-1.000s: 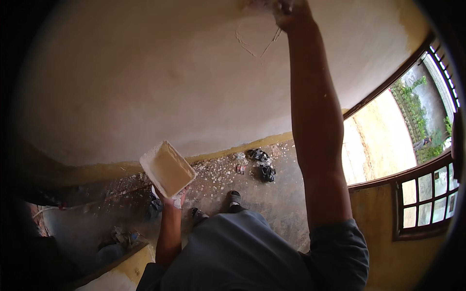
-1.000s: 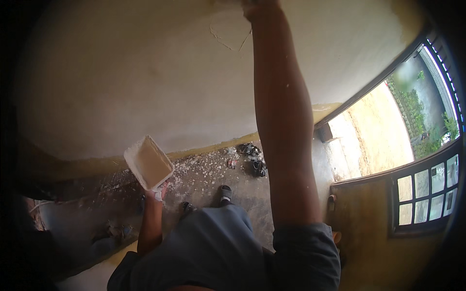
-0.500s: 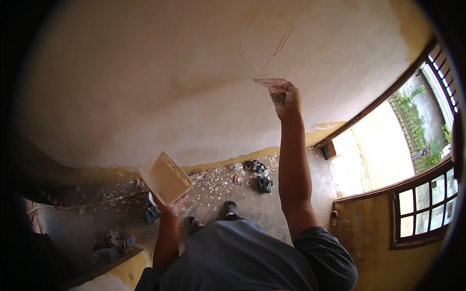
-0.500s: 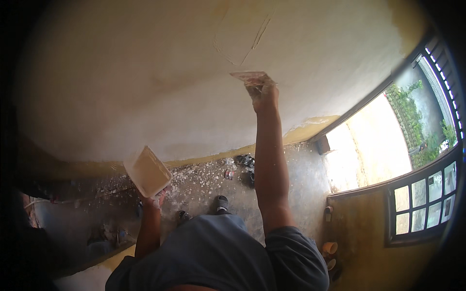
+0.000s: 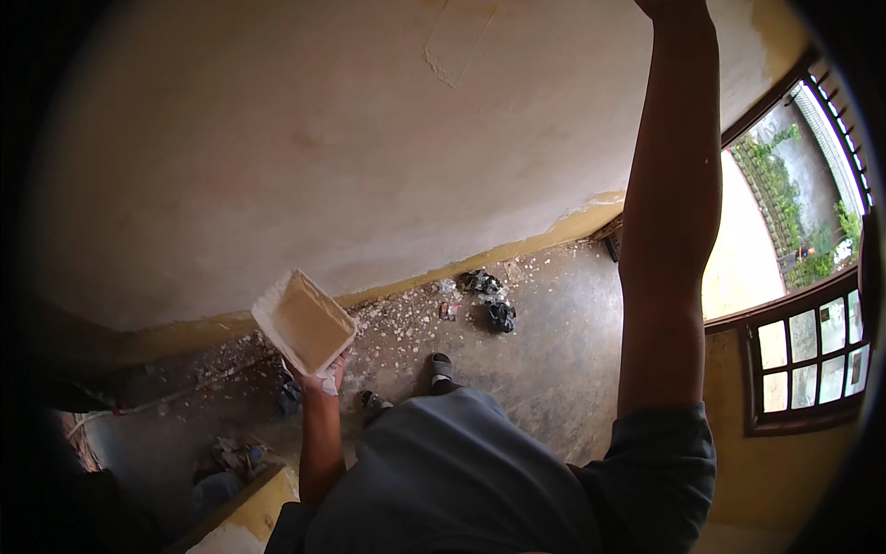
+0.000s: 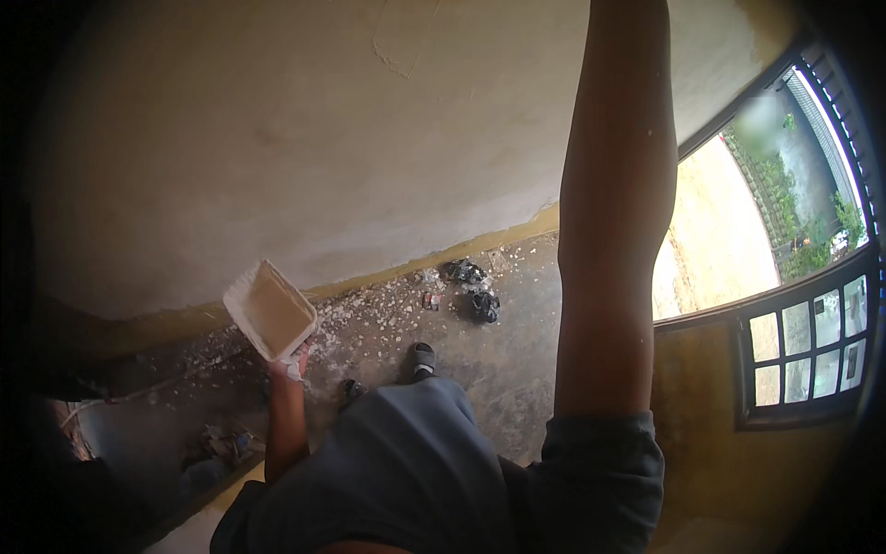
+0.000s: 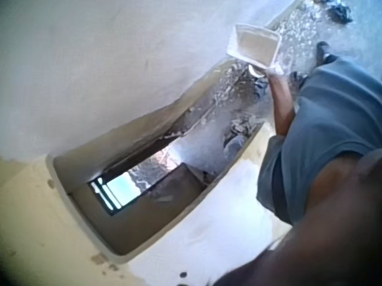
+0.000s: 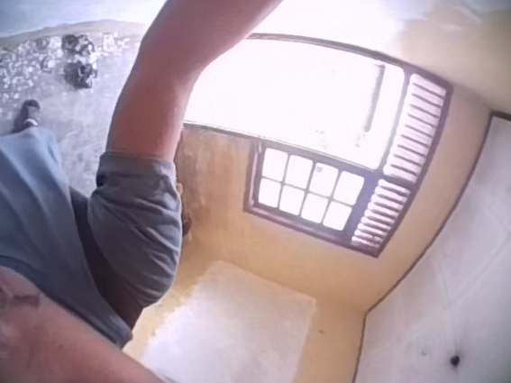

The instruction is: The person applies putty to a wall using a putty knife, repeatedly scraping material from a small container and spreading it over the surface to fill imperfections.

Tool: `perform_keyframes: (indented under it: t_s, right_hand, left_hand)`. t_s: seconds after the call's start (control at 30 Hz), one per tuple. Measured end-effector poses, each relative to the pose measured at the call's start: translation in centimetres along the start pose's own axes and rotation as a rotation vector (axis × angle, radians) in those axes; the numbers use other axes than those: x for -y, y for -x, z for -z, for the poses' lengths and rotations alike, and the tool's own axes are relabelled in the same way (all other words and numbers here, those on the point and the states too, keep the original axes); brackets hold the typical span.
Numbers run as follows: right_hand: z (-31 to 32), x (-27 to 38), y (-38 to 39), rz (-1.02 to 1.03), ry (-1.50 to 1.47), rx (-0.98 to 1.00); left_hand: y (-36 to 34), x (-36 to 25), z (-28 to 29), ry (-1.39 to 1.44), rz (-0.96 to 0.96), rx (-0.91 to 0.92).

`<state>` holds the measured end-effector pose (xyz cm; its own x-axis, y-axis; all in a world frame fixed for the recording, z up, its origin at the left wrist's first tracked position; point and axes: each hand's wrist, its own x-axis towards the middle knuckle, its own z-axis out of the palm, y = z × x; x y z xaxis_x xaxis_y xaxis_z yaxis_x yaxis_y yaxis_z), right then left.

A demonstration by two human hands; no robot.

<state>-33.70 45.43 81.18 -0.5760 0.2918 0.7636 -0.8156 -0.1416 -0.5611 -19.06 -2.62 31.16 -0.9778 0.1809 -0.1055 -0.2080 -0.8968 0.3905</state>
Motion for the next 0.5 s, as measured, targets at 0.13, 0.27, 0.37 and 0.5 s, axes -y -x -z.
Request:
perform_keyframes:
  t_s: [0.13,0.27,0.37,0.5]
  right_hand:
    - [5.2,-2.8,8.2,-0.228,-0.205,-0.23]
    - [4.4,-9.4,21.5,-0.554,0.186,-0.494]
    - [7.5,-14.4,24.7,-0.7,0.141,-0.798]
    - [10.3,-15.8,17.8,-0.658,-0.149,-0.614]
  left_hand:
    - [-0.4,0.5,-1.2,-0.012,0.01,-0.067]
    - [-1.0,-0.2,0.3,-0.016,-0.022,0.121]
    - [-1.9,-0.1,0.9,0.008,-0.032,0.148]
    - [-1.7,0.1,0.2,0.026,-0.027,0.042]
